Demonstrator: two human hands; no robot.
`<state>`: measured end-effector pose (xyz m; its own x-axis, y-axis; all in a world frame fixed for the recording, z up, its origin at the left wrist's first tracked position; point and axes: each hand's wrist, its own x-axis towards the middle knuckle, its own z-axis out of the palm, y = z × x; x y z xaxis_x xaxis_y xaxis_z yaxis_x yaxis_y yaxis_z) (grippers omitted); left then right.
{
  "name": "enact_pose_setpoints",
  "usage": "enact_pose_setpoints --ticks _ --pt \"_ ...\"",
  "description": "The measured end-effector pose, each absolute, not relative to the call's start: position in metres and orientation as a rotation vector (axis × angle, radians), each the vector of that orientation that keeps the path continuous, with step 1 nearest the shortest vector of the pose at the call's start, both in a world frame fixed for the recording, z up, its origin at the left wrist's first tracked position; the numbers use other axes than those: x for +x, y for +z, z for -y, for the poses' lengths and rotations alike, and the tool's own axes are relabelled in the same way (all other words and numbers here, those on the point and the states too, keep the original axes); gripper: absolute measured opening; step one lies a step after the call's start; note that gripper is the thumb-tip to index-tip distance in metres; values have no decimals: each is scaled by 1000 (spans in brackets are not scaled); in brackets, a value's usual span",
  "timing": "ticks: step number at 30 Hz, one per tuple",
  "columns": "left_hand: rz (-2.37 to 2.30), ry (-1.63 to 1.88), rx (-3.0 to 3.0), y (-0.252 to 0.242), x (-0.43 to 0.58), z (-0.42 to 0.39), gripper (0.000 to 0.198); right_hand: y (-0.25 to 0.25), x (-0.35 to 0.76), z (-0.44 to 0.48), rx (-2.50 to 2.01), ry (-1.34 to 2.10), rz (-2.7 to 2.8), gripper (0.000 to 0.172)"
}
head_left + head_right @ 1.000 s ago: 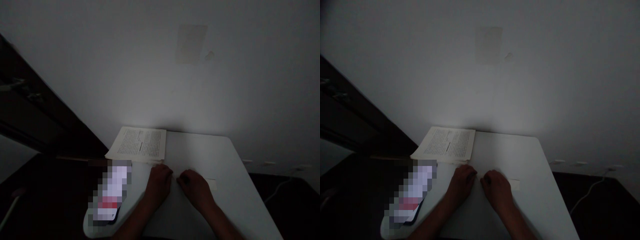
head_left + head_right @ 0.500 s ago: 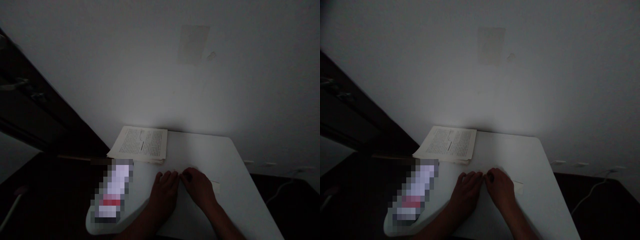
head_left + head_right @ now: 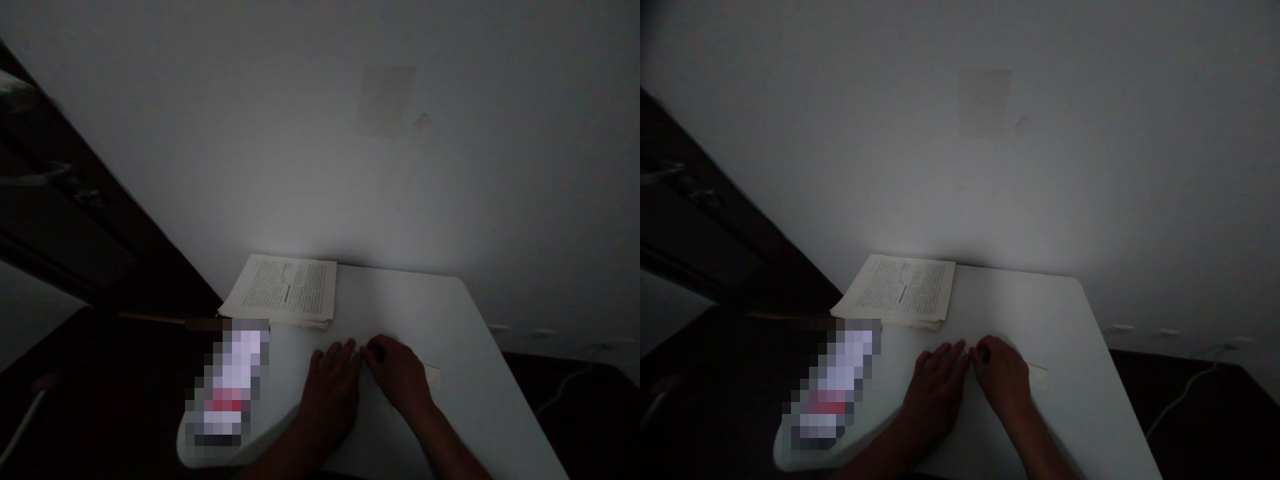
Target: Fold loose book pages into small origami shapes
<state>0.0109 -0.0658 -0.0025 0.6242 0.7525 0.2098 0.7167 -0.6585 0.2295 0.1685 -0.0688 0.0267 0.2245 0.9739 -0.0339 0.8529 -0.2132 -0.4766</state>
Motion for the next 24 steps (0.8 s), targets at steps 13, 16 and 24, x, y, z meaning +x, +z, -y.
enact_pose_setpoints --ticks 13,16,24 --pt "-1118 478 2695 10 17 64 50 29 166 60 -2220 421 1666 24" --pt "-1060 475 2690 14 21 63 52 31 169 55 -2149 489 1649 19" --pt "-1054 521 2675 6 23 59 60 45 233 81 -1918 547 1530 25"
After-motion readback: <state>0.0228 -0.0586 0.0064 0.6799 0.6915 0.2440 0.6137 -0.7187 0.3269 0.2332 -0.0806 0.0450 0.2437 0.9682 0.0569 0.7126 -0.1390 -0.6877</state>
